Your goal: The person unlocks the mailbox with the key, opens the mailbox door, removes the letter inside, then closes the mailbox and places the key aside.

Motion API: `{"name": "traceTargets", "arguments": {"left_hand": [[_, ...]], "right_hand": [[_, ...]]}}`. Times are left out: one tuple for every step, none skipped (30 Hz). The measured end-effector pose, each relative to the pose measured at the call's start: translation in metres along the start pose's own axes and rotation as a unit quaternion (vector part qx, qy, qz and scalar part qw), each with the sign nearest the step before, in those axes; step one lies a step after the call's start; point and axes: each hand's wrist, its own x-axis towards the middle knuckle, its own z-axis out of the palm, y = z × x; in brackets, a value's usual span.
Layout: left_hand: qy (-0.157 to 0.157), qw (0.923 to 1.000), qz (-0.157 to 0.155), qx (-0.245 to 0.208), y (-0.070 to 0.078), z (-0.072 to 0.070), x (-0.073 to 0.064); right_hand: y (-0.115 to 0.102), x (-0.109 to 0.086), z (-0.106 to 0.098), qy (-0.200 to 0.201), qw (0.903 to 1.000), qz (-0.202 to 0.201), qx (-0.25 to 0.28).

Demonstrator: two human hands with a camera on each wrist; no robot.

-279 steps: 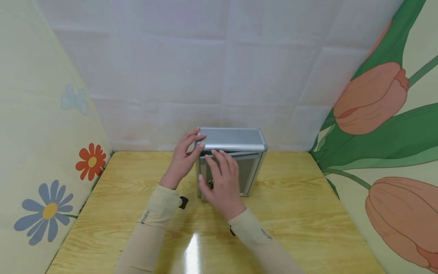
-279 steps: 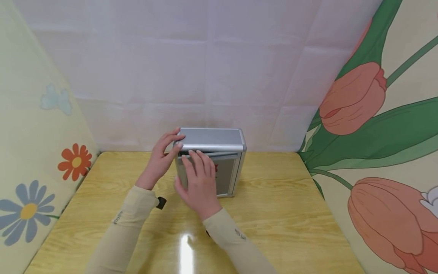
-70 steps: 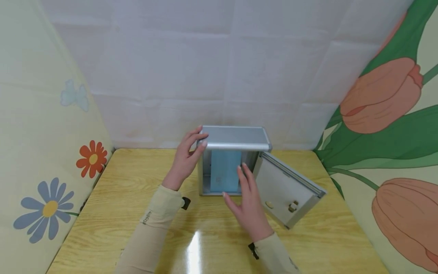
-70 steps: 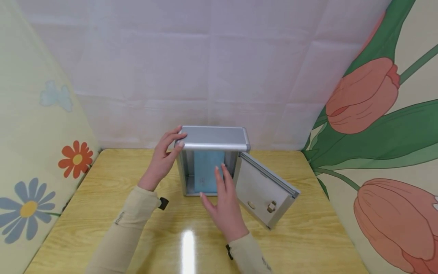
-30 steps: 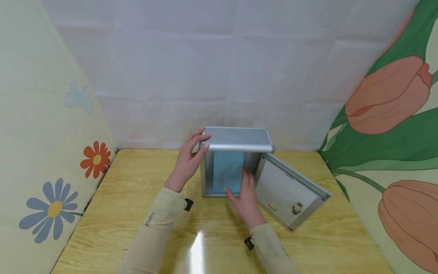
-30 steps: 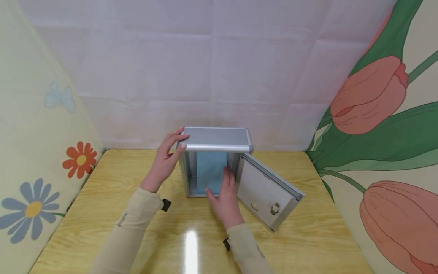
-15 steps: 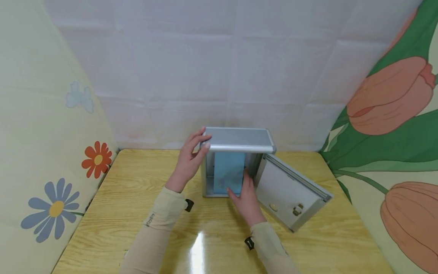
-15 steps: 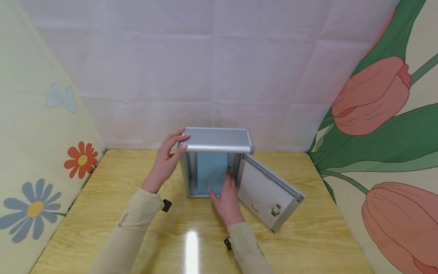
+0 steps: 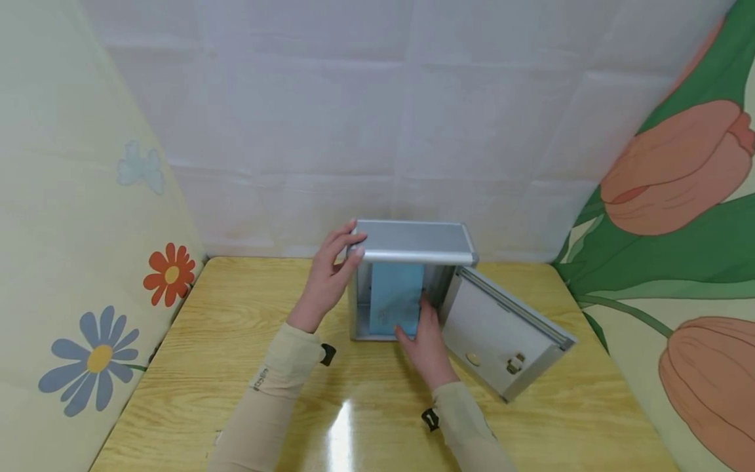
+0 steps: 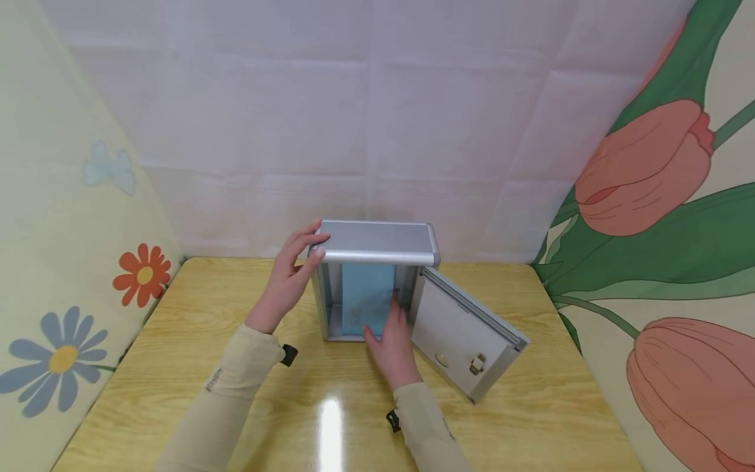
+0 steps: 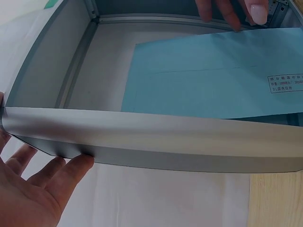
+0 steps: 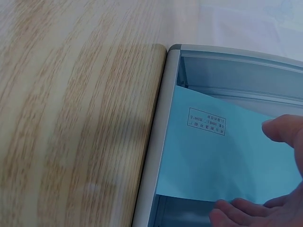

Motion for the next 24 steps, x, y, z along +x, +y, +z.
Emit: {"name": "traceTargets", "arguments": {"left_hand": [[0.0, 1.0, 0.0, -0.001, 0.0, 0.0, 0.0], [-0.001, 1.0, -0.001, -0.001, 0.0, 0.0, 0.0], [-0.001, 1.0, -0.001, -0.001, 0.0, 0.0, 0.0], [0.0, 1.0, -0.001, -0.002, 0.0, 0.0, 0.0], [0.0, 1.0, -0.001, -0.003, 0.0, 0.0, 0.0], [0.0, 1.0, -0.001, -0.003, 0.0, 0.0, 0.0], [0.001, 1.0, -0.001, -0.004, 0.0, 0.0, 0.0], [0.002, 1.0, -0.001, -0.004, 0.0, 0.0, 0.0], [0.002, 1.0, 0.0, -0.004, 0.0, 0.0, 0.0], [0.003, 1.0, 0.001, -0.004, 0.0, 0.001, 0.0], [0.003, 1.0, 0.002, -0.004, 0.0, 0.001, 0.0], [0.004, 1.0, 0.003, -0.004, 0.0, 0.001, 0.0], [0.004, 1.0, 0.004, -0.002, -0.001, 0.001, 0.0], [0.004, 1.0, 0.005, -0.001, -0.001, 0.001, 0.0], [0.004, 1.0, 0.006, -0.001, -0.001, 0.001, 0.0], [0.004, 1.0, 0.007, -0.002, 0.0, 0.001, 0.0], [0.004, 1.0, 0.008, -0.002, 0.0, 0.001, 0.0], [0.004, 1.0, 0.009, -0.002, 0.0, 0.001, 0.0], [0.004, 0.9999, 0.009, -0.003, 0.0, 0.001, 0.0], [0.005, 0.9999, 0.01, -0.004, 0.0, 0.001, 0.0], [0.005, 0.9999, 0.01, -0.005, 0.0, 0.001, 0.0], [0.005, 0.9999, 0.01, -0.005, 0.0, 0.001, 0.0], [0.005, 0.9999, 0.011, -0.004, 0.0, 0.001, 0.0], [0.005, 0.9999, 0.011, -0.003, -0.001, 0.001, 0.001]], "right_hand": [[0.0, 0.0, 0.0, -0.002, 1.0, 0.004, -0.002], [0.001, 0.001, 0.001, -0.003, 1.0, 0.005, -0.001], [0.001, 0.001, 0.001, -0.004, 1.0, 0.008, -0.003], [0.002, 0.002, 0.001, -0.003, 0.9999, 0.009, -0.003], [0.003, 0.003, 0.002, -0.002, 0.9999, 0.011, -0.003], [0.003, 0.003, 0.002, 0.0, 0.9999, 0.011, -0.002], [0.004, 0.004, 0.002, 0.002, 0.9999, 0.01, -0.003], [0.004, 0.005, 0.002, 0.004, 0.9999, 0.01, -0.002], [0.004, 0.006, 0.003, 0.005, 0.9999, 0.011, -0.004], [0.004, 0.006, 0.003, 0.007, 0.9999, 0.01, -0.004], [0.005, 0.007, 0.003, 0.008, 0.9999, 0.011, -0.004], [0.005, 0.008, 0.003, 0.009, 0.9999, 0.01, -0.005], [0.005, 0.008, 0.004, 0.01, 0.9999, 0.009, -0.006], [0.005, 0.009, 0.004, 0.01, 0.9999, 0.009, -0.006], [0.005, 0.009, 0.004, 0.01, 0.9999, 0.009, -0.005], [0.005, 0.009, 0.004, 0.011, 0.9999, 0.007, -0.003], [0.006, 0.01, 0.005, 0.011, 0.9999, 0.005, 0.0], [0.006, 0.01, 0.005, 0.011, 0.9999, 0.004, 0.0], [0.006, 0.01, 0.005, 0.011, 0.9999, 0.003, 0.001], [0.006, 0.01, 0.005, 0.01, 0.9999, 0.003, 0.001], [0.006, 0.011, 0.005, 0.011, 0.9999, 0.002, 0.001], [0.006, 0.011, 0.005, 0.013, 0.9999, 0.001, 0.001], [0.006, 0.012, 0.005, 0.016, 0.9999, 0.0, 0.0], [0.006, 0.012, 0.005, 0.019, 0.9998, -0.001, -0.003]]}}
